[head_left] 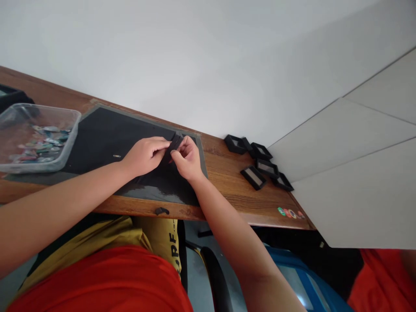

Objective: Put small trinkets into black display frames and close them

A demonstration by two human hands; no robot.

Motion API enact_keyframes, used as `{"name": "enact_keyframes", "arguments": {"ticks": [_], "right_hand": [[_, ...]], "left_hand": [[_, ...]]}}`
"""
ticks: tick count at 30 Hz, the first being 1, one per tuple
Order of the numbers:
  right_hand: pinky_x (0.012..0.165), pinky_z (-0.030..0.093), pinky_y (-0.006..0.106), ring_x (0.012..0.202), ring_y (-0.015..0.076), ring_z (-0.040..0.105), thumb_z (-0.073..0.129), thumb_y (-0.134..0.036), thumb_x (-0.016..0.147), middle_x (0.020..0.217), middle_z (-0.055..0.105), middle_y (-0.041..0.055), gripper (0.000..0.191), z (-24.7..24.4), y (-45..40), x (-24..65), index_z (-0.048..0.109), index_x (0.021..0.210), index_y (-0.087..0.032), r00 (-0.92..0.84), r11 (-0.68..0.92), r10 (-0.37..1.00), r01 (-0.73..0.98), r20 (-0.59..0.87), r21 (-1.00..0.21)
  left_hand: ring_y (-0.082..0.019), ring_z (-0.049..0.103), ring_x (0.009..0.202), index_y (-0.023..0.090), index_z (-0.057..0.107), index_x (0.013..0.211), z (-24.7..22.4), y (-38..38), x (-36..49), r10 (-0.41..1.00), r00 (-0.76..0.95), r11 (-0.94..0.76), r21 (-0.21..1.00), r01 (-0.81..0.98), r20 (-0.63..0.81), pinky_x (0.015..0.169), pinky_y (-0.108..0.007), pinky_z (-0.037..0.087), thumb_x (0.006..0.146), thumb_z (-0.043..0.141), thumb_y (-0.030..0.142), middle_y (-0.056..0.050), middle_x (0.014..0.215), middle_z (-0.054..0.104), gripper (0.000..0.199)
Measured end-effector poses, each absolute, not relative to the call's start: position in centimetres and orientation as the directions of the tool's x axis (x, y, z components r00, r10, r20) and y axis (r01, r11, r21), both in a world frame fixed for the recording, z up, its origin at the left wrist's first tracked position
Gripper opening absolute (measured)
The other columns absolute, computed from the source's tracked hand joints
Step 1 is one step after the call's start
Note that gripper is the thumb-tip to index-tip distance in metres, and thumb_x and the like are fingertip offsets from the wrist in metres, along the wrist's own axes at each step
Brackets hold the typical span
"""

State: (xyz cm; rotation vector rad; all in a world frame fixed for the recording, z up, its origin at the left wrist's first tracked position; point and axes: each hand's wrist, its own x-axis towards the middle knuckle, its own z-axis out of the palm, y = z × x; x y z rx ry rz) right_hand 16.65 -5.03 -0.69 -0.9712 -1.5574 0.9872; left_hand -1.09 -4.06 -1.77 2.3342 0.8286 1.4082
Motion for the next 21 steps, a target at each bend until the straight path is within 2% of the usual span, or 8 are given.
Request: {"name": "enact_keyframes", "arguments": {"ticks": [4,10,15,21], "right_hand": [[0.057,0.051,0.030,0.055,0.0111,0.052,0.066,-0.032,0.072,0.065,0.048,-0.0109,0.034,-0.7,-5.0,16.5,0.034,0.085,-0.029,-0.153,0.349,0.931,0.103,0.332,-0.931],[0.057,0.048,0.030,0.057,0.0122,0.056,0.070,-0.030,0.074,0.066,0.052,-0.0094,0.034,-0.6,-5.4,16.7,0.037,0.084,-0.028,-0.176,0.357,0.925,0.111,0.336,-0.927],[0.061,0.051,0.031,0.060,0.0121,0.057,0.071,-0.029,0.075,0.068,0.054,-0.0088,0.033,-0.3,-5.5,17.0,0.039,0.084,-0.028,-0.198,0.364,0.920,0.106,0.339,-0.925],[0.064,0.056,0.031,0.060,0.0115,0.060,0.079,-0.038,0.077,0.068,0.054,-0.0103,0.043,0.0,-4.9,17.8,0.038,0.085,-0.028,-0.229,0.368,0.909,0.048,0.348,-0.929]], "left_hand": [[-0.023,0.073,0.084,0.023,0.081,0.089,-1.5,-4.0,-1.3,0.628,0.359,-0.778,0.556,0.293,0.690,0.077,-0.035,0.056,0.099,0.049,0.024,-0.007,0.090,0.079,0.033],[-0.021,0.071,0.074,0.019,0.081,0.097,-1.4,-4.1,-1.4,0.701,0.277,-0.713,0.649,0.264,0.657,0.068,-0.032,0.056,0.097,0.064,0.048,-0.008,0.089,0.081,0.034],[-0.019,0.068,0.069,0.020,0.077,0.086,-0.9,-4.3,-1.2,0.723,0.273,-0.691,0.672,0.267,0.635,0.067,-0.030,0.054,0.097,0.065,0.046,-0.004,0.080,0.079,0.030],[-0.020,0.067,0.073,0.020,0.073,0.097,-0.9,-3.9,-1.9,0.761,0.163,-0.643,0.694,0.323,0.629,0.075,-0.033,0.056,0.101,0.058,0.045,-0.004,0.082,0.076,0.029]]}}
